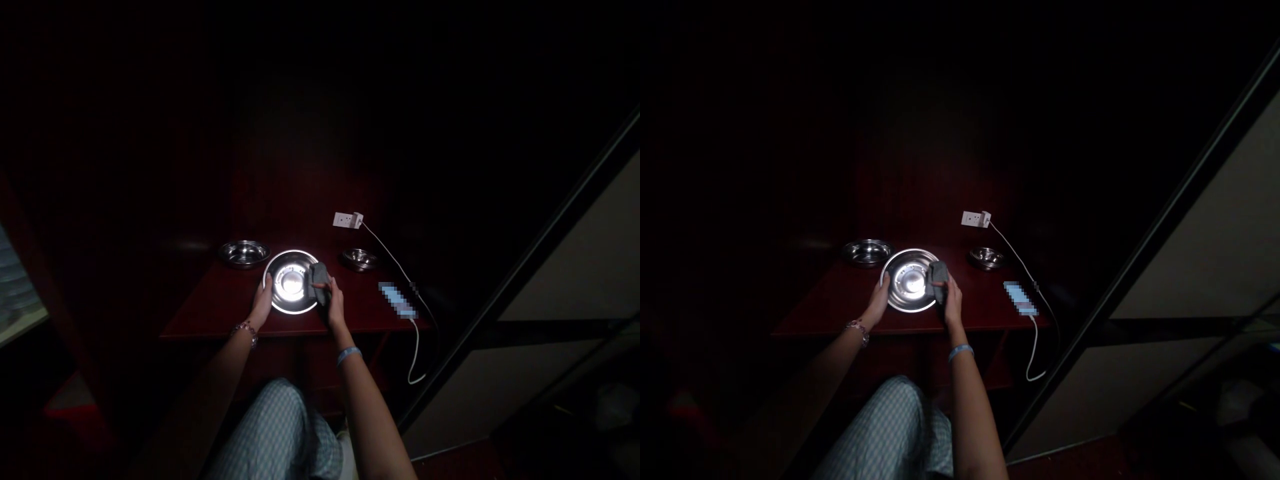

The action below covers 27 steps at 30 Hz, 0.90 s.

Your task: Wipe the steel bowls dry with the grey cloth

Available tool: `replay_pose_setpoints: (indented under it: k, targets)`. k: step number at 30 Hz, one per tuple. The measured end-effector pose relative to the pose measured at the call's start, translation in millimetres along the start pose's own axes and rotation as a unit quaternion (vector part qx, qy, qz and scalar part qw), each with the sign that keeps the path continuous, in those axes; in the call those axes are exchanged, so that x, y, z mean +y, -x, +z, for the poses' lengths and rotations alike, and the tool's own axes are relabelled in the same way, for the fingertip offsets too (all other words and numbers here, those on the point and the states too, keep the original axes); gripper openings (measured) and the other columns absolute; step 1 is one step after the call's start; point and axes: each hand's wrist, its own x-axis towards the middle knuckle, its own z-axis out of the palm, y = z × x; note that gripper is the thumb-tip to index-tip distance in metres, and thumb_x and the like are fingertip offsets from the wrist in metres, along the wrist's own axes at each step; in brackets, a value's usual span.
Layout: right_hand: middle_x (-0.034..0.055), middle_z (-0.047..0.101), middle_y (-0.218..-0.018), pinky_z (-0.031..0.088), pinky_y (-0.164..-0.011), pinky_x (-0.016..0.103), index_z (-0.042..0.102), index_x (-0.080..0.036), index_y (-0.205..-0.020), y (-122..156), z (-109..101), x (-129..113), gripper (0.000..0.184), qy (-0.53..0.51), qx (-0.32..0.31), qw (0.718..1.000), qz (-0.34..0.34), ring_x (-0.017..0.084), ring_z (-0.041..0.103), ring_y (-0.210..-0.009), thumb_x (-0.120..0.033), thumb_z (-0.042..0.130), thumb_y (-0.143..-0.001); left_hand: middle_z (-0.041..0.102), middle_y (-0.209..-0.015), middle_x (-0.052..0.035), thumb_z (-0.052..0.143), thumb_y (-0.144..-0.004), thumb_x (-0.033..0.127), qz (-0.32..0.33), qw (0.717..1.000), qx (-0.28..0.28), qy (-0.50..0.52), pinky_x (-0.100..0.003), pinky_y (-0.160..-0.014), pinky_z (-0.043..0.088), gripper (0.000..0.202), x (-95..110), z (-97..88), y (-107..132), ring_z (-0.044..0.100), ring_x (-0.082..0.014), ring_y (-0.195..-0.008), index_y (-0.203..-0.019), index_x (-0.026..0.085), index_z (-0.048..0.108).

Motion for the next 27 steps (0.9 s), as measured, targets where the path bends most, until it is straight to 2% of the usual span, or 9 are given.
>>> replay_pose_setpoints:
  k: [2,4,7,9,14,17,21,24,27]
  targets:
    - [0.0135,0.073,-0.129,0.043,-0.114,0.041,0.078,-0.019,-0.082,-1,1,4,0.062,-0.04,0.043,0.998,0.022,0.028,0.062,-0.128,-0.056,0.031,-0.101,0.057,-0.153,-0.0197,0.038,-0.105,0.053,0.007,1.0,-0.003,-0.004,-0.036,-0.119,0.039,0.062,-2,0.6,-1,0.054,-0.0267,-0.143,-0.146,0.009,0.055]
    - [0.0139,0.075,-0.12,0.047,-0.107,0.04,0.072,-0.019,-0.082,-2,2,9,0.052,-0.058,0.062,0.996,0.033,0.028,0.066,-0.118,-0.056,0.039,-0.097,0.059,-0.151,-0.0201,0.036,-0.105,0.052,0.012,1.0,-0.003,-0.017,-0.036,-0.118,0.04,0.061,-3,1.7,-2,0.054,-0.0267,-0.142,-0.143,0.01,0.057]
    - [0.0113,0.076,-0.111,0.052,-0.097,0.036,0.066,-0.019,-0.104,-5,5,17,0.043,-0.046,0.082,0.995,0.046,0.024,0.069,-0.105,-0.056,0.045,-0.094,0.058,-0.151,-0.0206,0.034,-0.106,0.052,0.017,0.999,-0.008,-0.034,-0.035,-0.118,0.04,0.06,-2,3.0,-2,0.052,-0.0267,-0.144,-0.141,0.009,0.059]
    - [0.0108,0.074,-0.116,0.052,-0.096,0.035,0.059,-0.02,-0.12,-7,6,20,0.045,-0.061,0.098,0.991,0.06,0.023,0.069,-0.106,-0.054,0.046,-0.094,0.057,-0.152,-0.02,0.034,-0.106,0.051,0.018,0.999,-0.012,-0.034,-0.034,-0.119,0.039,0.06,-1,3.5,-1,0.052,-0.0262,-0.145,-0.141,0.01,0.058]
    - [0.0158,0.068,-0.137,0.048,-0.108,0.04,0.058,-0.018,-0.13,-7,5,16,0.055,-0.1,0.066,0.989,0.09,0.026,0.064,-0.125,-0.057,0.05,-0.092,0.06,-0.149,-0.019,0.036,-0.105,0.046,0.046,0.998,-0.016,-0.034,-0.035,-0.118,0.04,0.055,0,4.7,-1,0.055,-0.0254,-0.142,-0.141,0.011,0.059]
    - [0.0137,0.064,-0.145,0.045,-0.114,0.041,0.056,-0.019,-0.139,-5,4,10,0.066,-0.1,0.021,0.989,0.105,0.028,0.06,-0.133,-0.062,0.059,-0.088,0.063,-0.146,-0.0189,0.042,-0.103,0.04,0.069,0.997,-0.027,-0.023,-0.035,-0.118,0.04,0.049,-1,5.8,0,0.058,-0.0248,-0.138,-0.139,0.011,0.06]
    - [0.0118,0.061,-0.149,0.045,-0.115,0.045,0.046,-0.022,-0.153,-4,6,11,0.084,-0.121,0.015,0.985,0.121,0.029,0.059,-0.136,-0.063,0.067,-0.083,0.058,-0.153,-0.0147,0.054,-0.098,0.04,0.091,0.993,-0.079,-0.004,-0.035,-0.122,0.035,0.053,-4,5.2,2,0.053,-0.0237,-0.143,-0.144,0.014,0.056]
    - [0.014,0.058,-0.152,0.043,-0.118,0.047,0.044,-0.021,-0.155,-7,10,18,0.091,-0.131,0.023,0.986,0.101,0.03,0.058,-0.138,-0.06,0.074,-0.079,0.056,-0.156,-0.0125,0.053,-0.099,0.045,0.08,0.992,-0.096,-0.034,-0.036,-0.123,0.034,0.055,-6,4.1,3,0.05,-0.0248,-0.146,-0.146,0.017,0.055]
    - [0.0181,0.052,-0.157,0.038,-0.121,0.049,0.043,-0.017,-0.155,-10,14,26,0.104,-0.106,0.026,0.993,0.05,0.031,0.054,-0.142,-0.055,0.084,-0.068,0.053,-0.158,-0.014,0.052,-0.098,0.044,0.05,0.99,-0.074,-0.113,-0.042,-0.124,0.032,0.058,-6,4.1,3,0.048,-0.0286,-0.147,-0.149,0.018,0.053]
